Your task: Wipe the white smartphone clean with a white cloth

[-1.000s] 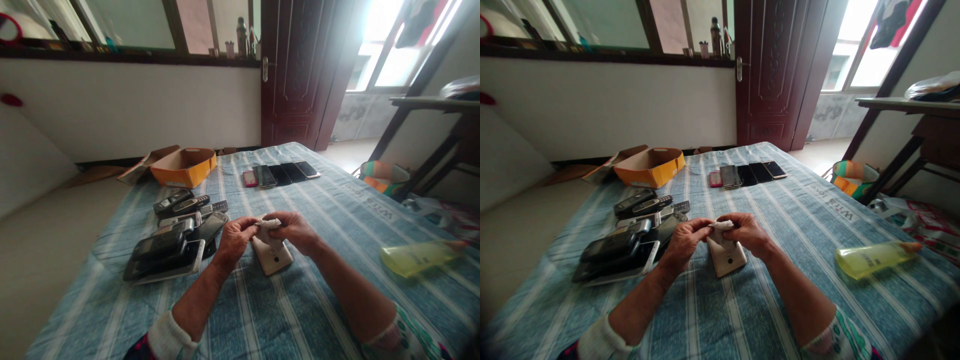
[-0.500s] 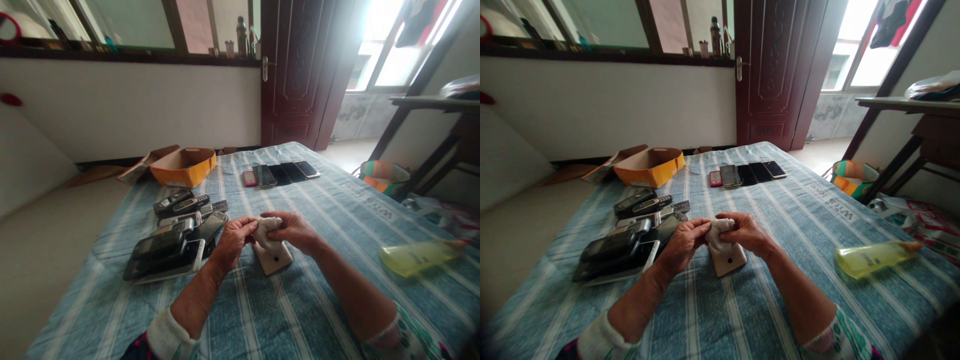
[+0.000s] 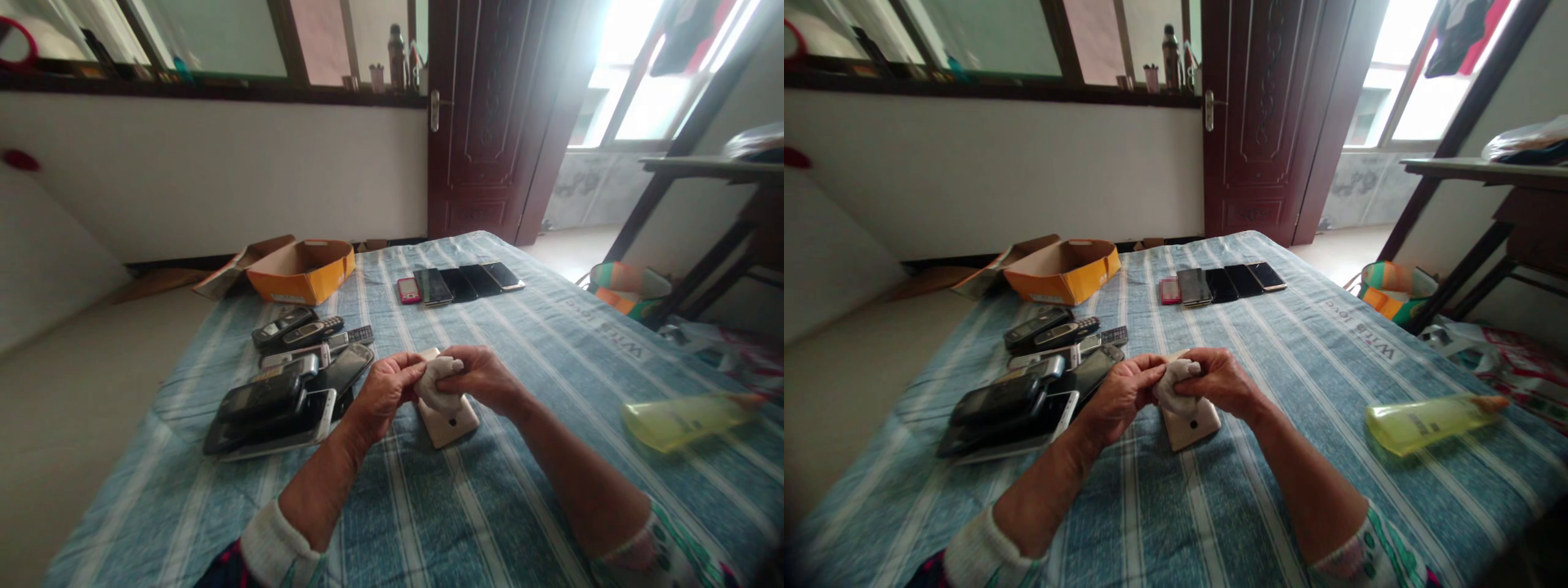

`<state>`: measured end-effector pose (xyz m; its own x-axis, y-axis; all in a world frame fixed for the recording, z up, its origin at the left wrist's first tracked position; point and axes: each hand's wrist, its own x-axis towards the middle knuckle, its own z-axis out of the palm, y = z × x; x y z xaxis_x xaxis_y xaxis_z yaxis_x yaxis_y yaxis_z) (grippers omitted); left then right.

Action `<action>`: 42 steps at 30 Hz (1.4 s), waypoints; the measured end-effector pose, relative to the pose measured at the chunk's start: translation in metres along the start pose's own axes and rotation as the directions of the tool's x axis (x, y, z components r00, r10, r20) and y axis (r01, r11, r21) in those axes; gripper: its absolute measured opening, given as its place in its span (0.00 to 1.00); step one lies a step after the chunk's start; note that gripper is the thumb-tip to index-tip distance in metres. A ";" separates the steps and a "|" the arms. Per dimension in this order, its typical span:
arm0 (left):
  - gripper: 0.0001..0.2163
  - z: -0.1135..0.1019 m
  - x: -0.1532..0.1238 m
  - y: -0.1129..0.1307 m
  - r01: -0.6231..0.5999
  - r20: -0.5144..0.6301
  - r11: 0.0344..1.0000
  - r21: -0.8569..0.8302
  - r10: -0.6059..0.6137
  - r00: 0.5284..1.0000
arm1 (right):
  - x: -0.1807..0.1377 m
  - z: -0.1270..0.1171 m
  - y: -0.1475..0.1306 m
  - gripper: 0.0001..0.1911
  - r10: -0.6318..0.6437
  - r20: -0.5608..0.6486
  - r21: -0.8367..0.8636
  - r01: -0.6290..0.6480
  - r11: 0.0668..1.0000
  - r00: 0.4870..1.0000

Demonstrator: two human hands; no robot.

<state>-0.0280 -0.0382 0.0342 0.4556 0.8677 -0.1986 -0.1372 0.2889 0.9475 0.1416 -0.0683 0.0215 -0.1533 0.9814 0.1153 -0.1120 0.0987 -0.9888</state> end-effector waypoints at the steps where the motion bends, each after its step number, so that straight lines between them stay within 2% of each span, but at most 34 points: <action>1: 0.16 0.000 0.000 0.000 -0.014 -0.002 1.000 0.019 0.014 1.000 | 0.000 0.000 0.000 0.09 0.003 -0.006 -0.006 -0.003 1.000 1.000; 5: 0.15 -0.001 0.002 -0.005 -0.084 -0.034 0.987 0.137 0.089 0.995 | 0.000 0.000 0.000 0.07 0.017 -0.031 -0.020 -0.018 1.000 0.999; 12: 0.14 -0.003 0.005 -0.008 -0.221 -0.063 0.921 0.321 0.254 0.965 | -0.001 0.002 -0.002 0.10 -0.043 -0.015 0.029 0.043 0.999 0.999; 15: 0.14 -0.002 0.004 -0.007 -0.258 -0.063 0.882 0.394 0.306 0.950 | 0.000 0.001 -0.001 0.13 -0.029 -0.015 0.039 0.029 0.999 0.999; 18: 0.13 -0.002 0.002 -0.007 -0.290 -0.051 0.839 0.460 0.351 0.935 | 0.000 0.002 0.000 0.10 0.007 -0.051 0.061 -0.004 0.998 0.999; 23: 0.12 0.000 0.001 -0.007 -0.325 -0.021 0.807 0.494 0.385 0.923 | 0.000 0.005 -0.003 0.07 0.023 -0.098 0.100 -0.013 0.995 0.995; 28: 0.12 0.000 0.002 -0.008 -0.345 0.014 0.800 0.491 0.389 0.921 | 0.000 0.007 -0.005 0.14 0.013 -0.093 0.142 0.000 0.990 0.996; 30: 0.12 0.000 0.002 -0.009 -0.346 0.021 0.801 0.489 0.385 0.923 | 0.000 0.007 -0.005 0.12 0.016 -0.089 0.141 -0.003 0.990 0.996; 35: 0.13 -0.002 0.003 -0.012 -0.338 0.021 0.804 0.490 0.376 0.926 | 0.000 0.005 -0.003 0.09 0.039 -0.108 0.132 -0.024 0.991 0.993; 42: 0.12 -0.001 0.004 -0.013 -0.353 -0.004 0.745 0.566 0.430 0.903 | 0.000 0.006 -0.003 0.09 0.040 -0.140 0.121 -0.023 0.992 0.989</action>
<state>-0.0254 -0.0385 0.0211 0.3490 0.9091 0.2273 0.2352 -0.3198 0.9178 0.1364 -0.0693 0.0253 -0.0187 0.9980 0.0609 -0.2264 0.0551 -0.9725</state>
